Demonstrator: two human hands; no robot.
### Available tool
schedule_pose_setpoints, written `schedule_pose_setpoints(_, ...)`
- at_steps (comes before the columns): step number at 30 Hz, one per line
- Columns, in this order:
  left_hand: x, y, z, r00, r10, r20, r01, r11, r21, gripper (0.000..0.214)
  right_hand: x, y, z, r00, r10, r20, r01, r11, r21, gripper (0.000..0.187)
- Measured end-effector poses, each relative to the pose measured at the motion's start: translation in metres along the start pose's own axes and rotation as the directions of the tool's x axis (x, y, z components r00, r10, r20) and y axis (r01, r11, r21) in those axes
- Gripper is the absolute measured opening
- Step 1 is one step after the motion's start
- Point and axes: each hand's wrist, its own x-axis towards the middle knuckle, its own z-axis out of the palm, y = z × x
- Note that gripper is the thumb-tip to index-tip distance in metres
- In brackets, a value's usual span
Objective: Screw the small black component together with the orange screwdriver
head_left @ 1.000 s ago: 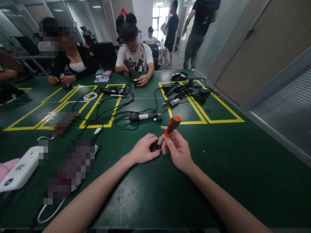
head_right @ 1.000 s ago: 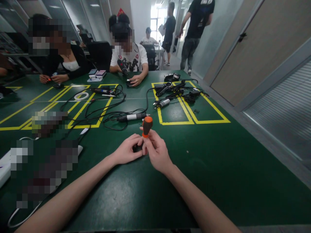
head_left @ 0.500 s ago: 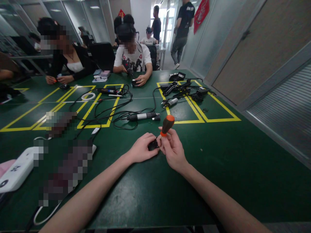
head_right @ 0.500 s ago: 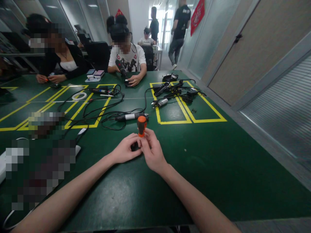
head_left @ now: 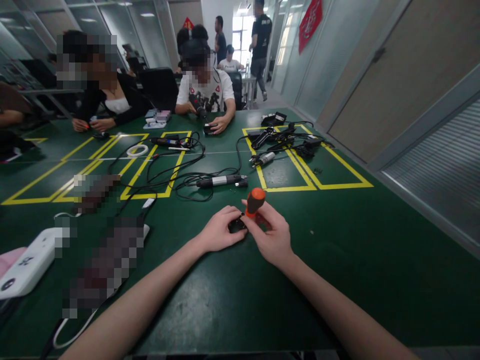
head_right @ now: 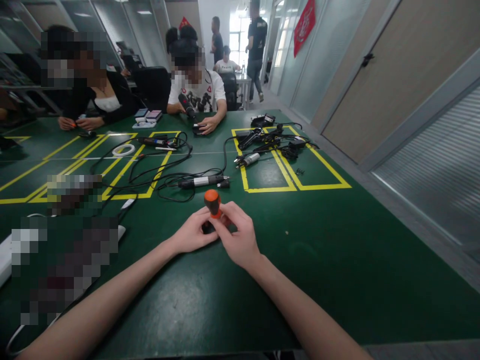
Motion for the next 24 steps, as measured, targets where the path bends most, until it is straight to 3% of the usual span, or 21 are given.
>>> schedule_pose_setpoints(3,0.0,0.0,0.001,1.0,-0.019,0.004,0.019,1.0,0.016,0.011,-0.002,0.002,0.002,0.994,0.071,-0.085,-0.062,0.993,0.096,0.025)
schedule_pose_setpoints(5,0.0,0.001,0.001,1.0,-0.023,0.003,0.023,1.0,0.011,0.01,-0.004,0.003,0.002,0.991,0.092,-0.099,-0.08,0.989,0.123,0.021)
schedule_pose_setpoints(9,0.0,0.004,0.0,1.0,-0.012,0.011,0.012,1.0,-0.005,0.01,-0.005,0.004,-0.001,0.995,0.094,-0.038,-0.092,0.994,0.066,0.007)
schedule_pose_setpoints(15,0.0,0.005,0.0,1.0,-0.026,0.016,0.026,1.0,-0.005,0.013,-0.006,0.005,-0.002,0.989,0.147,0.004,-0.147,0.983,0.114,0.029)
schedule_pose_setpoints(24,0.001,0.004,0.001,1.0,-0.009,0.002,0.009,1.0,-0.003,0.011,-0.008,0.017,-0.01,0.997,0.029,0.065,-0.034,0.997,0.066,0.03)
